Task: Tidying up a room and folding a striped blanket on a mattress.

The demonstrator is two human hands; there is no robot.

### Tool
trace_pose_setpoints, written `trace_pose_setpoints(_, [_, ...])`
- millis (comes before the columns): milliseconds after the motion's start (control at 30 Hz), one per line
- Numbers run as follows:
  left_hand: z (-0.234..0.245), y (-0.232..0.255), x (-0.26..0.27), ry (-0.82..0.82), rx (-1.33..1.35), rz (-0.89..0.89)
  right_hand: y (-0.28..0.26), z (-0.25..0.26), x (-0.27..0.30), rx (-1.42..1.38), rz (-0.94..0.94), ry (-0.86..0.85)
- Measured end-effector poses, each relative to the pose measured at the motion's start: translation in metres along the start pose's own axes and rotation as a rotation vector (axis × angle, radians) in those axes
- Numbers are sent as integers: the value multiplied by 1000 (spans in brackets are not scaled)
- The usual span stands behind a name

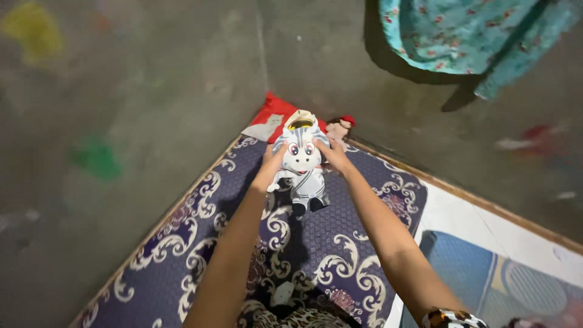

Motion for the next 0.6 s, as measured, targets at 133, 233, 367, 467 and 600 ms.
trace_pose_setpoints(133, [3, -15, -48, -58, -90, -17, 1, -2, -14, 11, 43, 76])
trace_pose_setpoints(233, [-4, -23, -71, -118, -155, -25, 3, -3, -16, -51, 55, 118])
trace_pose_setpoints(367, [-32, -31, -88, -183, -215, -39, 21, 21, -25, -118, 40, 208])
trace_pose_setpoints(467, [-57, -31, -90, -217, -322, 21, 31, 49, -31, -137, 40, 267])
trace_pose_setpoints(600, [-111, -54, -115, -287, -287, 70, 37, 98, -41, -144, 10, 343])
Point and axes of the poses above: each hand's wrist, its own x-axis away from the middle knuckle, its own z-axis out of the back of the hand, y = z × x, the point moved 4 cm from there along -x, towards the middle knuckle
